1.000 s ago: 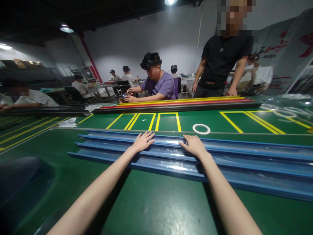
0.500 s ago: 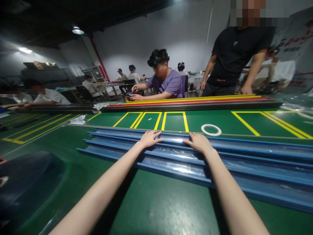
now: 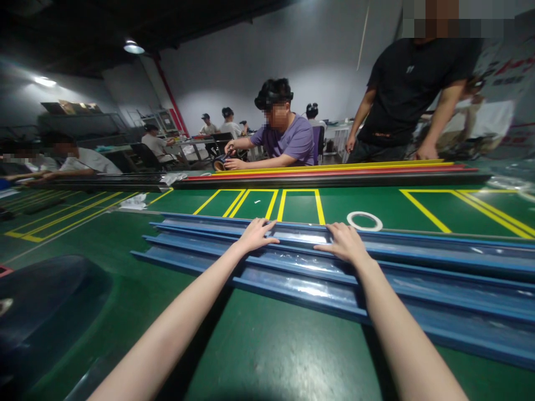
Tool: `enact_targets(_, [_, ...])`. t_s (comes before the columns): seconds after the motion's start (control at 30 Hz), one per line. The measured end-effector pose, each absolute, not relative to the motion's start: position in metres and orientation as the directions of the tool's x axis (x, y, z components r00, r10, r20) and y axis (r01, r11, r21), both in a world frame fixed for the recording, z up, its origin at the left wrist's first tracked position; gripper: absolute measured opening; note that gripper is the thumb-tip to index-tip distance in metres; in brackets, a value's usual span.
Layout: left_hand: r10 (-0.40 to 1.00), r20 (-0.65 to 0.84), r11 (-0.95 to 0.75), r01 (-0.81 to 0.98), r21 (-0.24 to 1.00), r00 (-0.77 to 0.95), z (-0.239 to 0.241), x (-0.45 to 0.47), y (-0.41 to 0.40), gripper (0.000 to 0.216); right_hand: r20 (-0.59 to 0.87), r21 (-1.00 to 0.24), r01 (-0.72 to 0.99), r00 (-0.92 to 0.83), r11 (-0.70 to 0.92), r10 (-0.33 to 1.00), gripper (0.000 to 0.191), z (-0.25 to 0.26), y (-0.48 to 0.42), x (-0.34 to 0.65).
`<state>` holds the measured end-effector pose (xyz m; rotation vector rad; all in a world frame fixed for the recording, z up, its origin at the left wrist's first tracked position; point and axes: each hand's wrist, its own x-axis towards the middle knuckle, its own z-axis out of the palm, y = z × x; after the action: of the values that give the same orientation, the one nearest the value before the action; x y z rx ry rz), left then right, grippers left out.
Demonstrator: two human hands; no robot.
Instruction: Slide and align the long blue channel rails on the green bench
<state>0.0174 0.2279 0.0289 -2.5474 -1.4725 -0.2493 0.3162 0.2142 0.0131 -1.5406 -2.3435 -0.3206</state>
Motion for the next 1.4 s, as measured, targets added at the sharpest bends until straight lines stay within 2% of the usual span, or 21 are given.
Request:
enact_targets(0.1, [0.755,0.385,-0.501,0.846,-0.182,0.53,0.026,0.015,0.223,0.07,0.534,0.136,0.908,-0.404,0.396,0.743,0.068,0.018,0.207,0.316])
enact_targets(0.2, [0.671,0.496,-0.501,0.83,-0.245,0.551,0.03,0.012,0.219,0.072,0.618,0.248,0.886,-0.456,0.392,0.64,0.068,0.031,0.196,0.314])
enact_targets(0.4, [0.516,0.641,-0.497,0.809,-0.315,0.567,0.064,0.006,0.204,0.064,0.683,0.379,0.876,-0.482,0.298,0.549,0.064,0.077,0.163,0.313])
enact_targets(0.6, [0.386,0.656,-0.548,0.733,-0.402,0.649,0.102,0.014,0.157,0.068,0.675,0.487,0.832,-0.551,0.264,0.491,0.064,0.107,0.104,0.324])
enact_targets(0.73, [0.413,0.627,-0.588,0.72,-0.37,0.66,0.107,0.027,0.111,0.071,0.654,0.559,0.773,-0.633,0.299,0.414,0.063,0.104,0.064,0.337])
enact_targets(0.87, [0.476,0.613,-0.629,0.731,-0.264,0.63,0.094,0.042,0.072,0.073,0.61,0.616,0.716,-0.697,0.327,0.376,0.061,0.093,0.033,0.351])
enact_targets(1.07, [0.488,0.619,-0.651,0.729,-0.211,0.615,0.067,0.06,0.04,0.075,0.57,0.641,0.675,-0.738,0.366,0.362,0.059,0.073,0.005,0.37])
enact_targets(1.2, [0.513,0.6,-0.659,0.729,-0.182,0.614,0.056,0.071,0.029,0.077,0.57,0.613,0.687,-0.726,0.391,0.383,0.057,0.052,-0.007,0.386])
enact_targets(1.3, [0.528,0.575,-0.668,0.724,-0.174,0.625,0.053,0.078,0.024,0.078,0.578,0.546,0.738,-0.674,0.396,0.459,0.051,0.03,-0.011,0.406])
enact_targets(1.4, [0.544,0.55,-0.677,0.719,-0.159,0.634,0.05,0.086,0.022,0.078,0.523,0.413,0.813,-0.581,0.41,0.623,0.045,0.014,-0.013,0.427])
